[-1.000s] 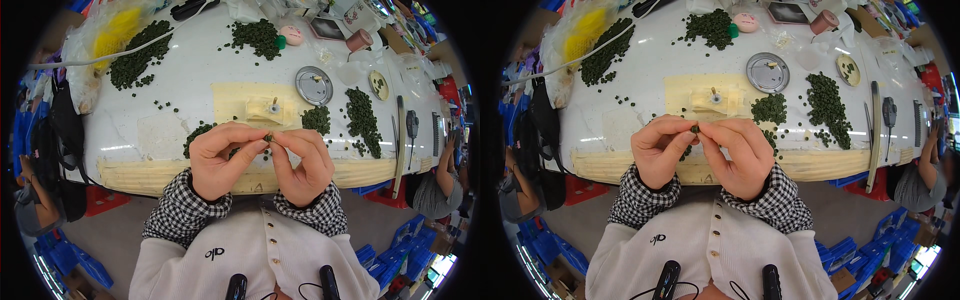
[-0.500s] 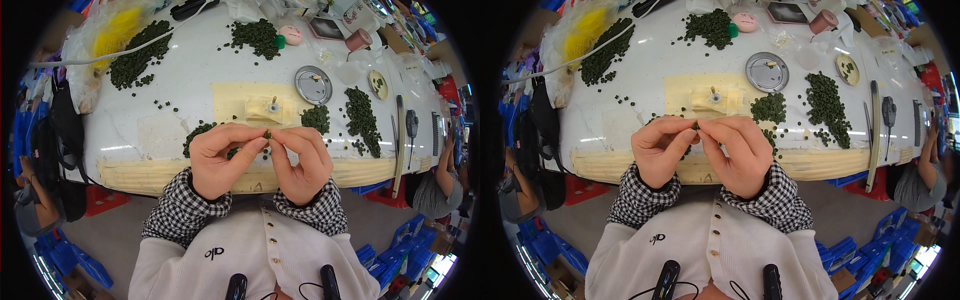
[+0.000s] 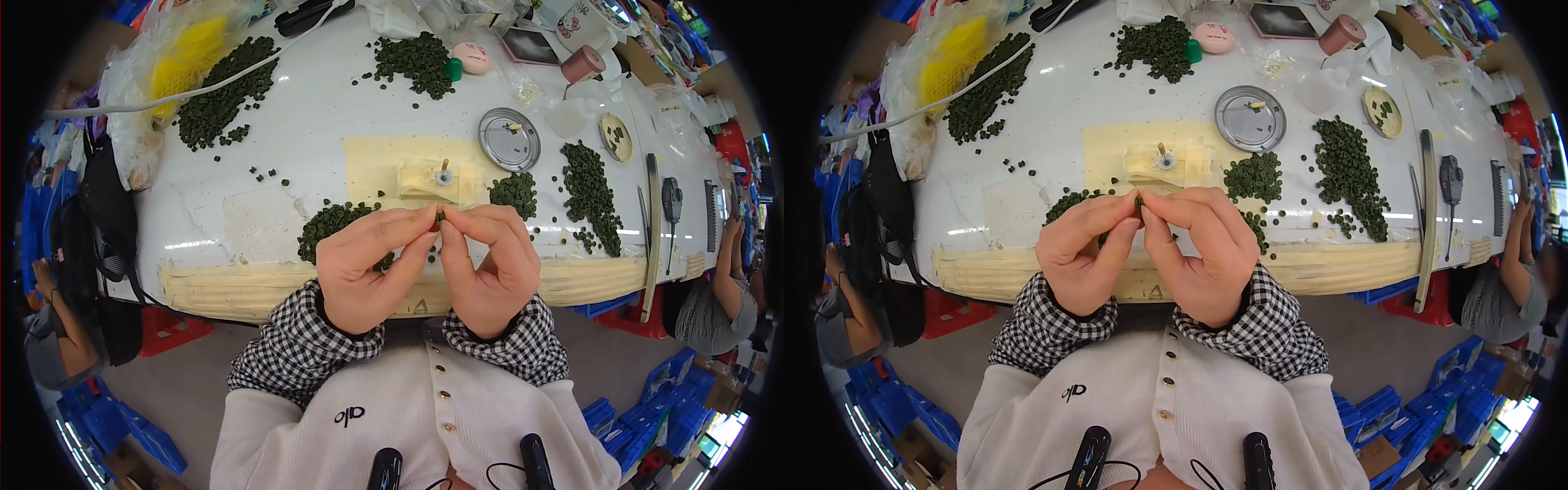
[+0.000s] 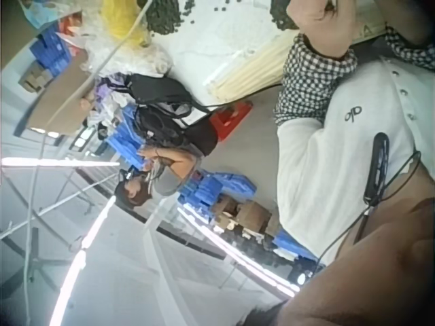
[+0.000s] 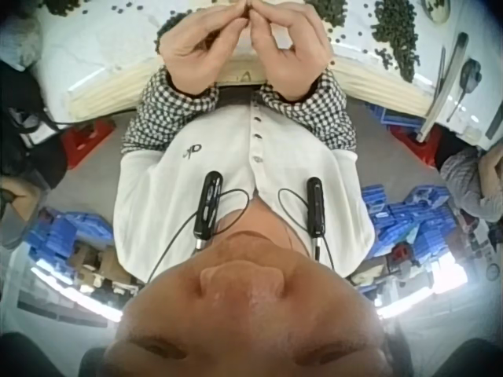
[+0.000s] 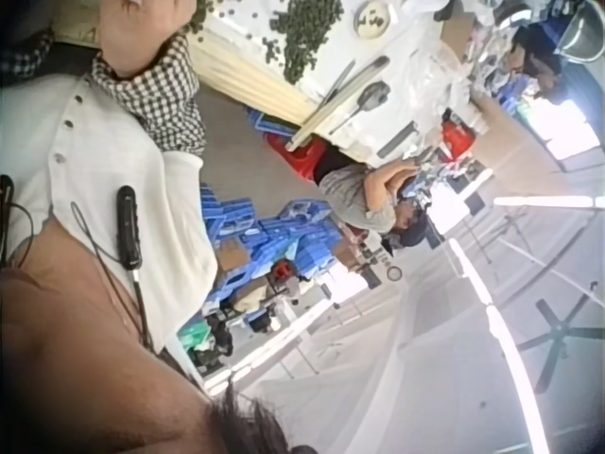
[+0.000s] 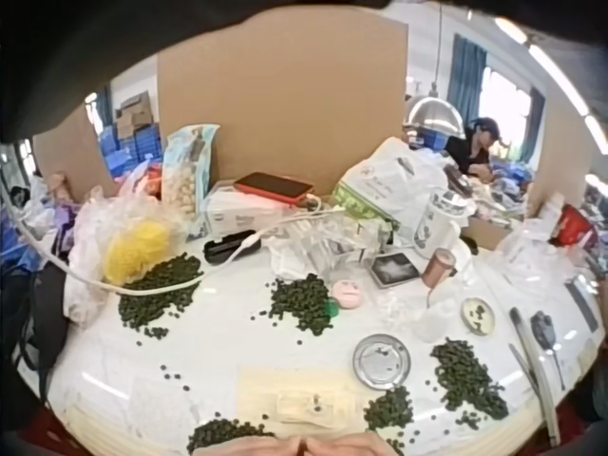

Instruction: Assembling small toy components by inserting green plastic pieces into a white base.

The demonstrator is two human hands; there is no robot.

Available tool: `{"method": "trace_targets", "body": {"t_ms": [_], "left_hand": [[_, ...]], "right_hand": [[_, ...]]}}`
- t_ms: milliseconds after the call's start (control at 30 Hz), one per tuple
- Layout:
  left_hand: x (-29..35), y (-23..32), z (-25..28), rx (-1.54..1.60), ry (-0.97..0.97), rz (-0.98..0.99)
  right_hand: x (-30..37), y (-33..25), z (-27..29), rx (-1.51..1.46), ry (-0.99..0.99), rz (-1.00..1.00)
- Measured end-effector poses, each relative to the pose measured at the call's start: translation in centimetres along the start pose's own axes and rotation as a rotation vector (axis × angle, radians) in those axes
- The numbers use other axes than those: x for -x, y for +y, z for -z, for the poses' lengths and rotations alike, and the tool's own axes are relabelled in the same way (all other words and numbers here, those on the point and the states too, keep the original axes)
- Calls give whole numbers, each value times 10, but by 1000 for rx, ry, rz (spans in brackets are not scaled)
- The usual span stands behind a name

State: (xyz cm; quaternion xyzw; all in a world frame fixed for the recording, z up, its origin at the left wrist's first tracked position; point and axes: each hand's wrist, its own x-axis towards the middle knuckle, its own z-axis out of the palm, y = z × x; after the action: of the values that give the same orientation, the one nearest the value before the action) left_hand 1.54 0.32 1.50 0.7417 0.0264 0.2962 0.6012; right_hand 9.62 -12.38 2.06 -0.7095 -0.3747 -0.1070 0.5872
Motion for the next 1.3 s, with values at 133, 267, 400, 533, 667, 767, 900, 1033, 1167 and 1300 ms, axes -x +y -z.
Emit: {"method": "trace_targets", "body": {"t_ms": [133, 267, 400, 533, 667, 767, 900, 1033, 1167, 1300], "left_hand": [[3, -2, 4, 315, 22, 199], [2, -1, 6, 347, 15, 204], [2, 0, 7, 332, 0, 193], [1, 0, 7, 336, -9, 161], [2, -1, 6, 358, -5, 163], [2, 0, 5, 397, 16, 230], [1, 2, 4, 401, 20, 247], [0, 0, 4, 42, 9, -14], [-1, 1, -3, -270, 24, -242], [-4, -2, -5, -344, -46, -344]], "right_hand": [[-2, -1, 3, -1, -59, 37], [-2, -1, 4, 0, -69, 54], [-1, -1, 5, -4, -71, 58], [-1, -2, 4, -2, -62, 61], [-1, -2, 4, 10, -57, 73], [0, 1, 3, 9, -52, 80], [1, 1, 3, 19, -27, 72], [-1, 0, 2, 73, -32, 107], [0, -2, 0, 108, 18, 69], [2, 0, 1, 39, 44, 1]]}}
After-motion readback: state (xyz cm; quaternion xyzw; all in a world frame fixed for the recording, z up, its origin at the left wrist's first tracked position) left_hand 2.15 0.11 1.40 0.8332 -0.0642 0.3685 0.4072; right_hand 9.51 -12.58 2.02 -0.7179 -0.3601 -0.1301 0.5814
